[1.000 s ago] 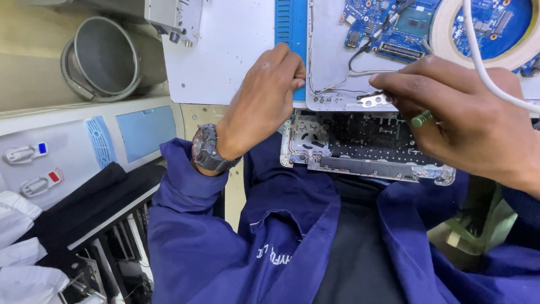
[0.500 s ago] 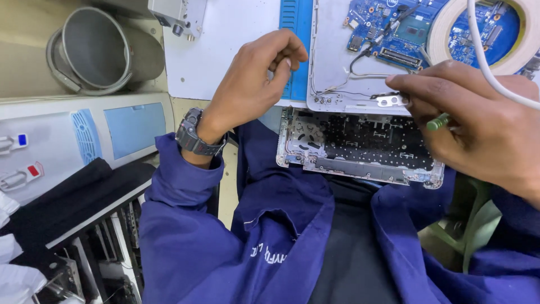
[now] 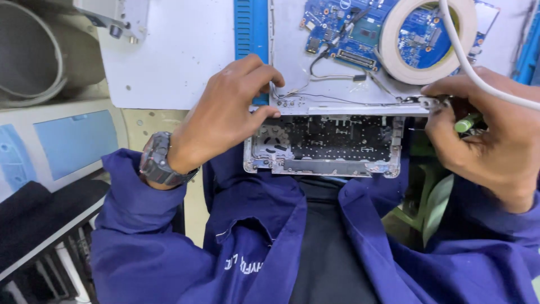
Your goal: Repairing a laptop by manipulating internal wires and connectors using pliers
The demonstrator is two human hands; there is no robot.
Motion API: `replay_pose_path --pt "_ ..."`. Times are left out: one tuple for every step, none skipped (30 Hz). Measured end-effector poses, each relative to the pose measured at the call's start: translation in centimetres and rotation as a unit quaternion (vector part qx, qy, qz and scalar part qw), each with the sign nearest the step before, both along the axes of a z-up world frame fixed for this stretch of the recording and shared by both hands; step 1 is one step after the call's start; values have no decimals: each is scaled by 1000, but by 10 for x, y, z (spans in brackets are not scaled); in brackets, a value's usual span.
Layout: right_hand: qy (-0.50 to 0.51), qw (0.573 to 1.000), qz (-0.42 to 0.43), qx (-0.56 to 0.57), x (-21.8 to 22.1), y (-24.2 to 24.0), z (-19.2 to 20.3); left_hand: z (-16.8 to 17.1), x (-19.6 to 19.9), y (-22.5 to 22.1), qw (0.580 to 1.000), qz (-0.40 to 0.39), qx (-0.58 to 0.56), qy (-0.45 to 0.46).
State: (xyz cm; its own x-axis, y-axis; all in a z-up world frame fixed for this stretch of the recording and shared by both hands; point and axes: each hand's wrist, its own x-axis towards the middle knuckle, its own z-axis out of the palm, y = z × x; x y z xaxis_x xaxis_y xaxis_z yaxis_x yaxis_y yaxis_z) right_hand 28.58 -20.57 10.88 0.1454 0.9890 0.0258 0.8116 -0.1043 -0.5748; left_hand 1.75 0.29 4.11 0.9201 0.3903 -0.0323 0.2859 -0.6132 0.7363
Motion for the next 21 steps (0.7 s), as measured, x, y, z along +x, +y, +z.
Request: replay_pose_path --pt "21 999 -38 15 0 -6 -4 -1 0 1 1000 -10 15 11" --pt "16 999 -40 11 3 -13 -9 -3 -1 -2 1000 -11 10 6" --pt "26 997 -62 29 7 -20 -15 -6 0 -3 999 -18 27 18" --pt "36 995 -84 47 10 -27 -19 -8 0 -4 998 -24 45 29" --pt "32 995 -88 46 12 -29 -24 -8 1 -7 998 -28 44 25" --pt "47 992 -102 58 14 -31 -28 -9 2 -9 996 -30 77 31" --pt "64 989 -114 70 16 -33 -32 -9 1 -12 993 -31 110 39" --pt "61 989 -116 69 17 -36 -34 -10 2 -15 993 -33 108 37" --pt "61 989 -116 71 18 -37 -37 -9 2 -16 990 -34 131 28" --pt "60 989 -115 73 19 -38 -40 -9 1 -18 987 -35 153 20" --pt "60 989 -115 74 20 -39 -41 -9 1 -19 987 -35 153 20" --pt "54 989 -114 72 21 -40 -42 -9 1 -19 985 -35 166 18" --pt "49 990 -111 71 21 -40 -43 -8 0 -20 983 -35 179 16" --pt "49 990 -111 71 21 -40 -43 -9 1 -21 983 -34 179 17" --pt "52 991 -101 76 21 -40 -43 -8 0 -22 980 -34 196 18" --pt "55 991 -92 80 20 -39 -44 -8 -1 -22 976 -33 212 20" --pt "58 991 -87 80 20 -38 -43 -8 0 -23 976 -28 213 24" --pt "57 992 -88 68 18 -37 -43 -9 0 -24 974 -30 224 19" --pt "56 993 -86 56 17 -35 -43 -9 0 -25 971 -30 235 15" --pt "59 994 -79 56 18 -36 -45 -9 -1 -27 971 -24 236 19" --pt "53 994 -81 44 19 -36 -46 -10 0 -29 968 -24 250 7"
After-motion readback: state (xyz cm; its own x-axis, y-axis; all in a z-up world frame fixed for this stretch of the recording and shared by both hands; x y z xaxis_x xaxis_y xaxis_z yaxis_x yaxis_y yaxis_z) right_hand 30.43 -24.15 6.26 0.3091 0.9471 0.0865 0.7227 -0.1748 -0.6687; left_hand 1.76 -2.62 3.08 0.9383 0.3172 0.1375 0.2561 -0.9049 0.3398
